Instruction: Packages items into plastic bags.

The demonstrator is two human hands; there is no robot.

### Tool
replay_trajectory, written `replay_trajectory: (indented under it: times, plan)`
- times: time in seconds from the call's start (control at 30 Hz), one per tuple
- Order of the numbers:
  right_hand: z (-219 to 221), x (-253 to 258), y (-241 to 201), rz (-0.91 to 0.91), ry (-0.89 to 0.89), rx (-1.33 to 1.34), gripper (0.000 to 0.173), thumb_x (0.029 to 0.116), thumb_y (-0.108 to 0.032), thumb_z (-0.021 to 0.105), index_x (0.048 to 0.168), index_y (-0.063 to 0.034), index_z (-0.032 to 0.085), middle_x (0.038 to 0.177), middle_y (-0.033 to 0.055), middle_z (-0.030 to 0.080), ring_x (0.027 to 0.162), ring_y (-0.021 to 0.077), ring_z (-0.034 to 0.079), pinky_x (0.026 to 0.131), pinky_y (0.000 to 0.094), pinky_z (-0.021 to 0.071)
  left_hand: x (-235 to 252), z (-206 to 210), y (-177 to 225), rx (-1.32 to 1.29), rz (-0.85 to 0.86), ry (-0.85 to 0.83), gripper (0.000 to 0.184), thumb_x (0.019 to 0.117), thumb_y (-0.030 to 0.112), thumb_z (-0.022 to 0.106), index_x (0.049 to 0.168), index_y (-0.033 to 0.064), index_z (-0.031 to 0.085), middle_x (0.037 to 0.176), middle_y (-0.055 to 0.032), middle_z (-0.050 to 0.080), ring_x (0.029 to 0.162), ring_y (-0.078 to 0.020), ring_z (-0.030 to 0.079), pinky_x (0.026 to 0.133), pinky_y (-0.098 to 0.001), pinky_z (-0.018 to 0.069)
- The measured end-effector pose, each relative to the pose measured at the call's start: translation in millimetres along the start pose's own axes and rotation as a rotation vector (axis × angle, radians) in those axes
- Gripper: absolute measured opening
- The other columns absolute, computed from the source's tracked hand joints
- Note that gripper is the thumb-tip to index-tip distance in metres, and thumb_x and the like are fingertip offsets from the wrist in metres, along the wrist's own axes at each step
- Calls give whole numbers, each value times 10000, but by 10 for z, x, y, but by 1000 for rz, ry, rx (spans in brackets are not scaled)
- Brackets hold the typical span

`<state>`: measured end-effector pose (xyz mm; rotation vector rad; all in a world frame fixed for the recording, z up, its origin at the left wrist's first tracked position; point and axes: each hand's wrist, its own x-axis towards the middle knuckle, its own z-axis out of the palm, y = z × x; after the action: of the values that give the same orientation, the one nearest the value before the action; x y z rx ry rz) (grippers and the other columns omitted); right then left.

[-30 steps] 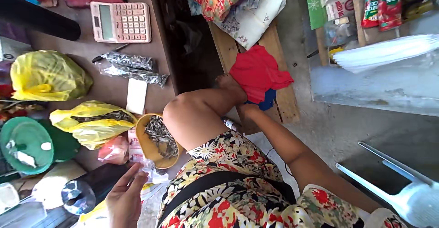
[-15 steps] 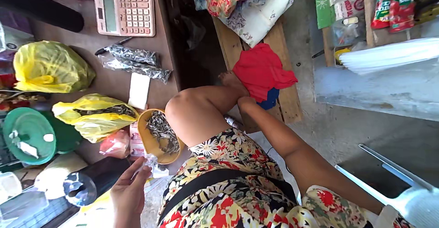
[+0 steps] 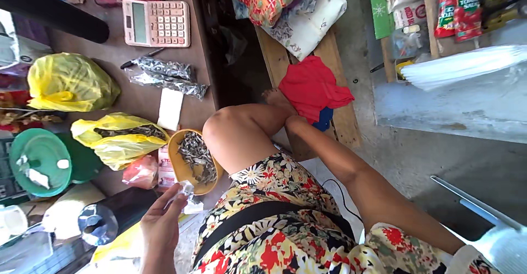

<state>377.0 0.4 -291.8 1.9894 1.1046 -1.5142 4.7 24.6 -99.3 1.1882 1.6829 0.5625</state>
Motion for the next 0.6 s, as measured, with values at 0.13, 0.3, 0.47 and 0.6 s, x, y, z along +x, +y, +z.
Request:
replay_trajectory:
  times: [0.13,0.3,0.47,0.6]
  plan:
    - [-192,-527,-77,-57,-11,-51,399,857,-164,777,1157,74,668,1298,259,631,1228,432,606,925,662,499,-10,-12,-33,-17,-15,-1,294,903,-49,584,1182,-5,666,1031,41,738,786,-31,691,723,-200,590]
    - [-139,-248,-87,-9,36,3,343,942,-135,668,1224,60,657,1354,256,610,1281,447,572,977,687,464,3,-25,-33,-50,-10,17,306,898,-38,597,1196,-15,659,1038,32,740,792,-43,699,737,-208,595]
    - [-186,-68,229,42,203,60,400,982,-270,668,1263,15,663,1311,280,627,1241,477,585,962,718,453,-51,-23,107,-108,46,38,296,909,-4,613,1201,-18,655,1027,25,736,796,-45,697,746,-225,598]
    - [-870,-590,269,-69,528,141,457,937,-232,740,1256,75,625,1185,364,645,1117,575,614,885,781,452,-258,-217,158,-149,138,113,350,891,-44,641,1240,-32,643,1084,-8,734,806,-54,701,776,-254,605]
